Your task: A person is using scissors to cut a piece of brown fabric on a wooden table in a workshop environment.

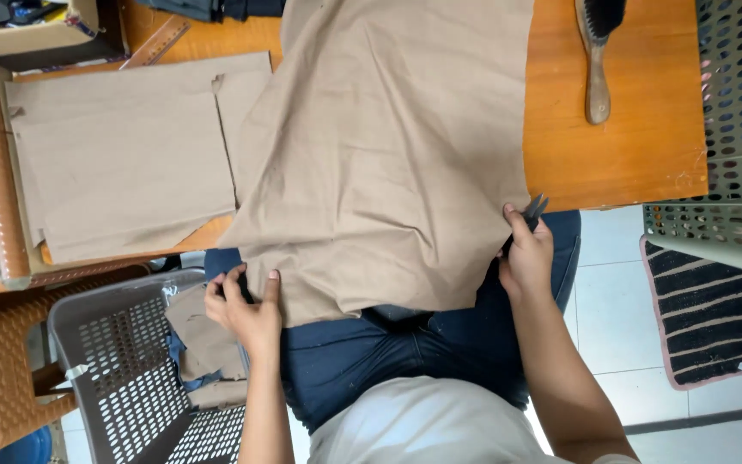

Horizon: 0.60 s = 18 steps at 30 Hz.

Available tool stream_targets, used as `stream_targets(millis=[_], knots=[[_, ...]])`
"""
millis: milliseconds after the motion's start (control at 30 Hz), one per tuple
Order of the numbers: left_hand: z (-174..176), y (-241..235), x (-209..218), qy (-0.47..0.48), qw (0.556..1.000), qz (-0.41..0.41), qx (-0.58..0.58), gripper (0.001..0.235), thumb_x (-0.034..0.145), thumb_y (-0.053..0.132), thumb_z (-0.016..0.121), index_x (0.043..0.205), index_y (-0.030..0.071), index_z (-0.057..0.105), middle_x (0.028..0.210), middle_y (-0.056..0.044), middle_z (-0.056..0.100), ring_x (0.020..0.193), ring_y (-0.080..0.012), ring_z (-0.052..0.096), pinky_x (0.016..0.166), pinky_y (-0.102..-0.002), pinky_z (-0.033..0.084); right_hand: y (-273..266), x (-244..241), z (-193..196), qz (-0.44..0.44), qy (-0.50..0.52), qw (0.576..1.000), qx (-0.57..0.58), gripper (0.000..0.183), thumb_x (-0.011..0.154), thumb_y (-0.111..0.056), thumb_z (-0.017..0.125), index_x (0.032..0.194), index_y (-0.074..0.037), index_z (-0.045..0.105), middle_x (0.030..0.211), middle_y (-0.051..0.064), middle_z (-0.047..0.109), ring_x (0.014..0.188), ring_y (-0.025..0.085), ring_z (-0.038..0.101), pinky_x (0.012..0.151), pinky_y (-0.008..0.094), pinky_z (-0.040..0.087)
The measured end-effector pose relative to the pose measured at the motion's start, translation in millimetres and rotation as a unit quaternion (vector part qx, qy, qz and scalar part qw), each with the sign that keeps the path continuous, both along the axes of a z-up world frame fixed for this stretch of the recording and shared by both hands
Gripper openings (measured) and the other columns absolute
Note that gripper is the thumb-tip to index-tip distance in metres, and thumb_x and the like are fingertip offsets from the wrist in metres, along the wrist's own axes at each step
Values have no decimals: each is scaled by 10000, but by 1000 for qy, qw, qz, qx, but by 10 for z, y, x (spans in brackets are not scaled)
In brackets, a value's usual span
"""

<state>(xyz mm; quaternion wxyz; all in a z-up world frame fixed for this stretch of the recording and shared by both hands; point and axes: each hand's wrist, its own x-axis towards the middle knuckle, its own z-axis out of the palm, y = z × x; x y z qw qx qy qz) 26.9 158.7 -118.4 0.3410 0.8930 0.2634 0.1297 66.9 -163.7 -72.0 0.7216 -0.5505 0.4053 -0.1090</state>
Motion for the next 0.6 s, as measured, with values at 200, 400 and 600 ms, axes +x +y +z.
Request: stream_targets(millis=[200,400,600], knots=[[41,-23,69,-21,989,-111,92,379,695,351,737,951,101,608,1211,-132,383,1179,-365,287,983,-519,186,-89,-34,-143,19,-10,1000,7,109,815,-137,614,752,-79,547,623,39,584,462,106,531,348,153,320],[160,158,74,-124,983,-51,-125,140,861,75,594,976,21,536,886,-207,545,904,-355,526,847,-461,368,-106,-45,-91,14,-53,997,56,155,824,-89,610,736,-70,484,525,5,446,391,101,442,338,173,313],[574,796,52,-75,962,-18,-262,151,865,66,637,992,59,555,766,-60,544,665,-114,535,614,-244,463,47,-67,52,46,-67,996,36,161,827,-67,600,727,-54,475,513,20,411,367,116,443,311,190,316]])
